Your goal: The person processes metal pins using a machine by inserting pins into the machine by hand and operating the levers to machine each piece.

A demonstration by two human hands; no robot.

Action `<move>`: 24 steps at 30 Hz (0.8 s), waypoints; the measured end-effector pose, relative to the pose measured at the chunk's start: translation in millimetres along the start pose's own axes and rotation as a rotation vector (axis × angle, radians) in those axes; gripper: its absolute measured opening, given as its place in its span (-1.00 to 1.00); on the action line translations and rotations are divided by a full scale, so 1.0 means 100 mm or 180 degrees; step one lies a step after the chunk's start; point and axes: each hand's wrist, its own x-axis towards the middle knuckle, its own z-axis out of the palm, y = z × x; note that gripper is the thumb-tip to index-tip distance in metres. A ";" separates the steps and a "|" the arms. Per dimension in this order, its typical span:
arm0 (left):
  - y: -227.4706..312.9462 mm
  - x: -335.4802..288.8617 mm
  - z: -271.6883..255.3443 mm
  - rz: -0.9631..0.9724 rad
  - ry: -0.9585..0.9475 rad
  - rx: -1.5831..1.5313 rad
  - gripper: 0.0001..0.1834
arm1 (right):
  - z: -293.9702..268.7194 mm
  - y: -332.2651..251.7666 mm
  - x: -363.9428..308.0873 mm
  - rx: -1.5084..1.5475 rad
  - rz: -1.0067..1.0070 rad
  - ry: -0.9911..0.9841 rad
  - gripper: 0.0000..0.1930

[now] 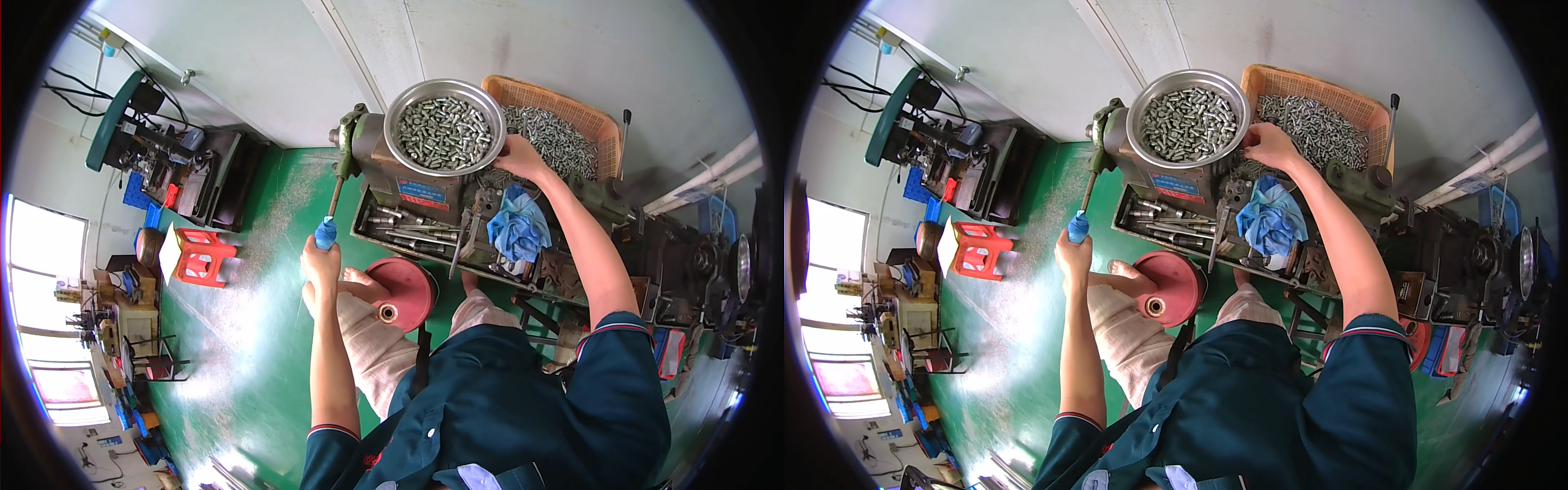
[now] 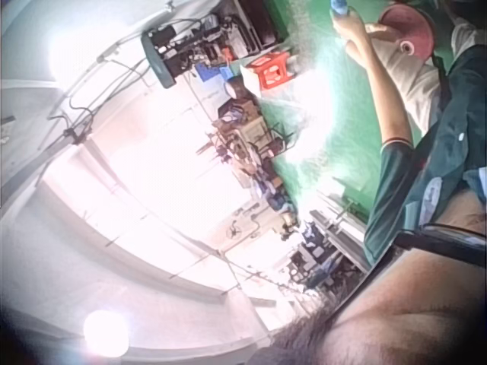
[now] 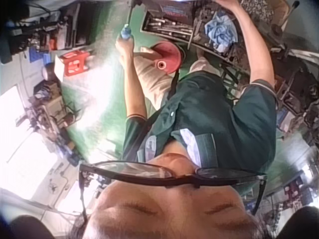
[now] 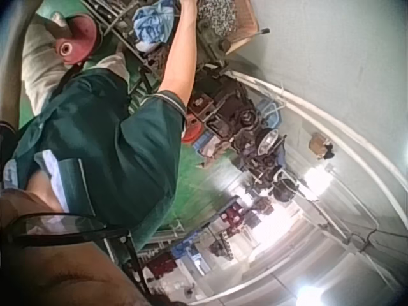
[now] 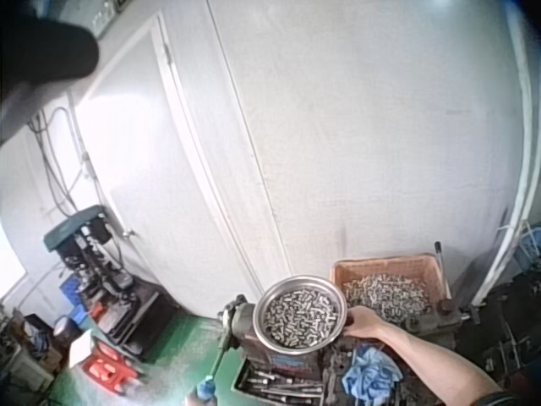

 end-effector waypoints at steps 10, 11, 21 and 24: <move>0.00 0.00 -0.02 -0.0085 -0.0069 0.0003 -0.80 | 0.00 -0.02 0.00 -0.0092 0.0046 0.0006 -0.85; 0.00 0.00 -0.02 -0.0085 -0.0069 0.0002 -0.80 | 0.00 -0.01 0.00 -0.0094 0.0046 0.0006 -0.85; -0.04 0.00 0.01 0.0018 0.0024 -0.0007 -0.83 | 0.00 -0.05 -0.01 -0.0244 0.0059 -0.0021 -0.84; -0.04 0.00 0.02 0.0025 0.0030 0.0019 -0.83 | 0.00 -0.05 -0.02 -0.0343 0.0085 0.0014 -0.83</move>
